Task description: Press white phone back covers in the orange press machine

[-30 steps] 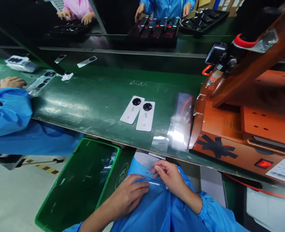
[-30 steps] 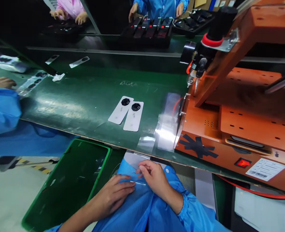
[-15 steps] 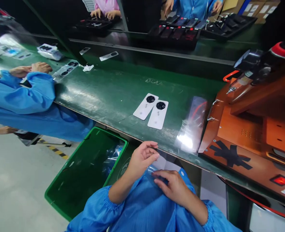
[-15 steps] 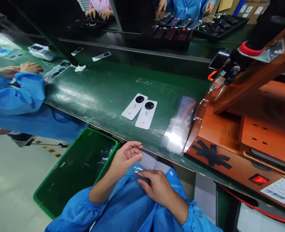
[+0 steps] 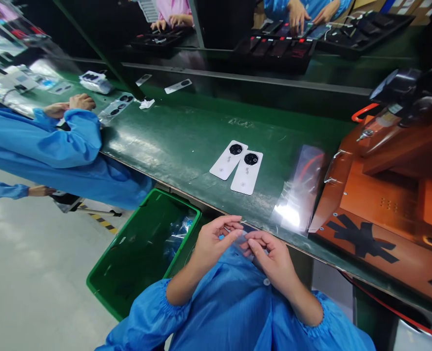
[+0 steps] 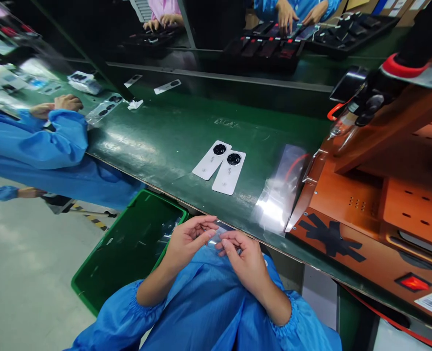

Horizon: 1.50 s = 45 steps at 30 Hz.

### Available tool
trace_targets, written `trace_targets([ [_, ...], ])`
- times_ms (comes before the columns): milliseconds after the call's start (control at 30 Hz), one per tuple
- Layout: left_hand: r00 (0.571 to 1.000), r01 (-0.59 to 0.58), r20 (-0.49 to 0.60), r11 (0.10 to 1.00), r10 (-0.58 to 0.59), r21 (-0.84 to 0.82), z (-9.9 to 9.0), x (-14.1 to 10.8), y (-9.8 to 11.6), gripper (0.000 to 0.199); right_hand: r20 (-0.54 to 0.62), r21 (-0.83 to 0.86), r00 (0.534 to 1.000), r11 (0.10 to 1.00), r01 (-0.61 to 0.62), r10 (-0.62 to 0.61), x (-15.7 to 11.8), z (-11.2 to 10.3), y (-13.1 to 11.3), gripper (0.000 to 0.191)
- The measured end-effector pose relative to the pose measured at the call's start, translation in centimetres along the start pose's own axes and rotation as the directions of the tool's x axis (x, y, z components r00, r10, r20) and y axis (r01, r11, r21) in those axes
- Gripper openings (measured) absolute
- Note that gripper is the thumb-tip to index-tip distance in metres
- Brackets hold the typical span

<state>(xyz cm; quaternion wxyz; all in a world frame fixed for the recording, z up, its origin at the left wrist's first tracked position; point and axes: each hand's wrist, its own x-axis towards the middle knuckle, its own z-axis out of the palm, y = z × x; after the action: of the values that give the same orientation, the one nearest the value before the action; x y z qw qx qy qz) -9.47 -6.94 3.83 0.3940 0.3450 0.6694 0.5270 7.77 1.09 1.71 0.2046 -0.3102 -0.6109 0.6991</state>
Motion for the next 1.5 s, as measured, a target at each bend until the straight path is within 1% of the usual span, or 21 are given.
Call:
trace_targets([
  [133, 0.998, -0.053, -0.019, 0.995, 0.055, 0.088, -0.2, 0.0, -0.2, 0.02, 0.011, -0.107, 1.0, 0.994, 0.03, -0.029, -0.4, -0.5, -0.1, 0.035],
  [200, 0.996, -0.08, -0.019, 0.988, 0.083, 0.132, -0.4, 0.1, -0.2, 0.016, -0.071, -0.288, 0.983, 0.947, 0.141, -0.168, -0.5, -0.9, -0.5, 0.03],
  [267, 0.993, -0.116, 0.001, 0.976, 0.118, 0.182, -0.5, 0.1, 0.0, 0.012, -0.141, -0.51, 0.909, 0.816, 0.272, -0.392, -0.5, -1.3, -1.2, 0.028],
  [367, 0.98, -0.2, 0.038, 0.939, 0.197, 0.278, -0.7, 0.0, 0.4, 0.007, -0.049, -0.712, 0.79, 0.576, 0.401, -0.611, -0.2, -1.7, -2.3, 0.028],
  [433, 0.966, -0.257, 0.052, 0.904, 0.255, 0.341, -0.7, -0.2, 0.5, 0.005, 0.063, -0.752, 0.773, 0.479, 0.453, -0.631, 0.3, -1.8, -2.9, 0.028],
  [533, 0.935, -0.346, 0.075, 0.838, 0.348, 0.422, -0.4, -0.3, 0.6, 0.005, 0.16, -0.766, 0.762, 0.408, 0.497, -0.628, 0.9, -1.7, -3.3, 0.024],
  [667, 0.873, -0.469, 0.117, 0.746, 0.474, 0.473, -0.4, -0.3, 0.4, 0.006, 0.204, -0.758, 0.74, 0.375, 0.533, -0.641, 1.3, -1.4, -3.4, 0.02],
  [767, 0.851, -0.508, 0.129, 0.736, 0.509, 0.447, -0.7, -0.2, 0.1, 0.007, 0.206, -0.749, 0.746, 0.389, 0.537, -0.634, 1.3, -1.4, -3.3, 0.015],
  [867, 0.909, -0.41, 0.093, 0.83, 0.406, 0.378, -0.7, -0.3, -0.1, 0.013, 0.204, -0.756, 0.734, 0.372, 0.539, -0.648, 1.2, -1.4, -3.2, 0.013],
  [967, 0.993, -0.108, 0.052, 0.99, 0.104, 0.086, 0.1, -1.0, -0.4, 0.024, 0.242, -0.803, 0.687, 0.256, 0.539, -0.686, 1.0, -1.5, -2.9, 0.014],
  [1000, 0.998, 0.007, 0.059, 0.998, -0.003, -0.058, 0.5, -1.3, -0.6, 0.028, 0.276, -0.81, 0.661, 0.201, 0.551, -0.698, 1.0, -1.5, -2.8, 0.015],
  [1067, 0.985, 0.171, 0.073, 0.936, -0.156, -0.307, 1.4, -1.7, -1.3, 0.034, 0.367, -0.791, 0.592, 0.095, 0.605, -0.718, 0.9, -1.5, -2.3, 0.018],
  [1133, 0.974, 0.21, 0.02, 0.879, -0.224, -0.429, 1.4, -1.8, -2.4, 0.036, 0.459, -0.74, 0.517, 0.012, 0.673, -0.722, 0.9, -1.4, -1.8, 0.022],
  [1167, 0.969, 0.199, -0.046, 0.878, -0.242, -0.435, 0.8, -1.7, -3.0, 0.036, 0.493, -0.713, 0.486, -0.015, 0.701, -0.722, 0.9, -1.2, -1.6, 0.024],
  [1233, 0.924, 0.144, -0.297, 0.94, -0.239, -0.31, -1.9, -1.6, -4.1, 0.038, 0.528, -0.667, 0.448, -0.026, 0.745, -0.721, 0.8, -1.0, -1.1, 0.028],
  [1267, 0.871, 0.124, -0.448, 0.972, -0.203, -0.201, -4.1, -1.6, -4.6, 0.04, 0.522, -0.651, 0.442, -0.007, 0.759, -0.729, 0.7, -0.8, -1.0, 0.029],
  [1300, 0.775, 0.124, -0.62, 0.991, -0.124, -0.043, -6.6, -1.6, -5.1, 0.043, 0.492, -0.642, 0.446, 0.034, 0.766, -0.748, 0.6, -0.7, -1.0, 0.029],
  [1333, 0.692, 0.124, -0.719, 0.992, -0.068, 0.025, -9.4, -1.5, -5.5, 0.044, 0.434, -0.638, 0.467, 0.104, 0.763, -0.77, 0.5, -0.5, -1.1, 0.029],
  [1400, 0.579, 0.153, -0.815, 0.983, -0.007, 0.1, -15.1, -1.0, -6.5, 0.042, 0.24, -0.619, 0.555, 0.315, 0.719, -0.796, 0.6, -0.4, -1.7, 0.026],
  [1467, 0.529, 0.237, -0.848, 0.958, 0.014, 0.163, -19.5, -0.4, -7.9, 0.037, 0.004, -0.562, 0.681, 0.561, 0.608, -0.733, 1.2, -0.5, -2.7, 0.019],
  [1500, 0.533, 0.285, -0.846, 0.94, 0.006, 0.186, -21.0, -0.1, -8.6, 0.036, -0.094, -0.516, 0.743, 0.67, 0.533, -0.663, 1.6, -0.7, -3.2, 0.013],
])
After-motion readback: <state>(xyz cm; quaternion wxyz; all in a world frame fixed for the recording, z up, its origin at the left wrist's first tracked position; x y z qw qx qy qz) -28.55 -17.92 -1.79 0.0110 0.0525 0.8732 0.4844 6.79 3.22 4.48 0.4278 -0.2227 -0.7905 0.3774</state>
